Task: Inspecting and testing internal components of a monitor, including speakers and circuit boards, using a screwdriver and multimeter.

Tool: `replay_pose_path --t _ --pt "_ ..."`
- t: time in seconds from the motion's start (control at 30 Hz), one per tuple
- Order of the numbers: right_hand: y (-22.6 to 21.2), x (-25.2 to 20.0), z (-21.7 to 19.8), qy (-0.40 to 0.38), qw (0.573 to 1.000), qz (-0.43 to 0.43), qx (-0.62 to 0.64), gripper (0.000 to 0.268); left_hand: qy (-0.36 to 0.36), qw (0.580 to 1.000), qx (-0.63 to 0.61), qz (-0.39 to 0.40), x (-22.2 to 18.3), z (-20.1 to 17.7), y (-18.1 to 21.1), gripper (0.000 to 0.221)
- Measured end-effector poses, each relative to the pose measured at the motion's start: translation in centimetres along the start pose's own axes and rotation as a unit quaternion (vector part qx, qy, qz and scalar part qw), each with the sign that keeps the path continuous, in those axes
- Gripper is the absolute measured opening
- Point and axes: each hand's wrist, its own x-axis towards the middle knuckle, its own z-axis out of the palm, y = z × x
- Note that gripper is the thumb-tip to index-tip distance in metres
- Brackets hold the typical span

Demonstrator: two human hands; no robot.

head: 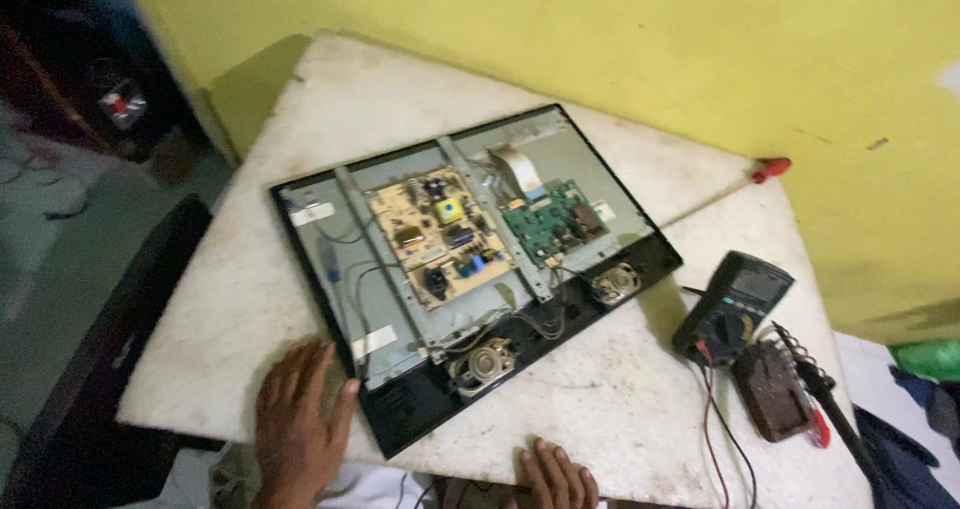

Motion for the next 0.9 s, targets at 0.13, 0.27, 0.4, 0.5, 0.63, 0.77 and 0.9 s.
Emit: replay_pose_path --t 0.13,0.27,0.4,0.5,0.63,0.77,0.9 --pt "0.0 -0.4 -0.1 0.006 0.998 0.067 0.008 0.044 -0.002 1.0 0.008 0.003 0.1 -0.1 0.1 0.056" --pt "1.5 -0.6 -0.4 -0.111 0.985 0.09 0.094 0.04 -0.045 0.998 0.019 -0.037 2.2 0.0 -2.0 0.06" --pt "1.8 1.4 -1.3 -0.314 0.893 0.309 0.093 0.06 -0.049 0.998 -0.016 -0.024 8.0 0.0 -5.3 0.063" --pt "0.2 10.5 -2.2 -0.362 0.859 0.348 0.105 0.075 -0.032 0.999 0.002 0.018 14.3 0.9 -6.9 0.056" --pt "1.0 14.4 0.3 -0.427 0.812 0.373 0.138 0.082 -0.061 0.998 0.022 0.013 20.8 5.1 -11.0 0.057" --pt "1.5 15.6 1.6 -0.43 0.797 0.392 0.159 0.073 -0.143 0.988 0.029 -0.046 25.0 8.3 -13.3 0.076" --pt "1.6 14.4 1.9 -0.426 0.839 0.315 0.12 0.069 -0.123 0.985 0.098 -0.066 25.1 8.6 -12.5 0.052"
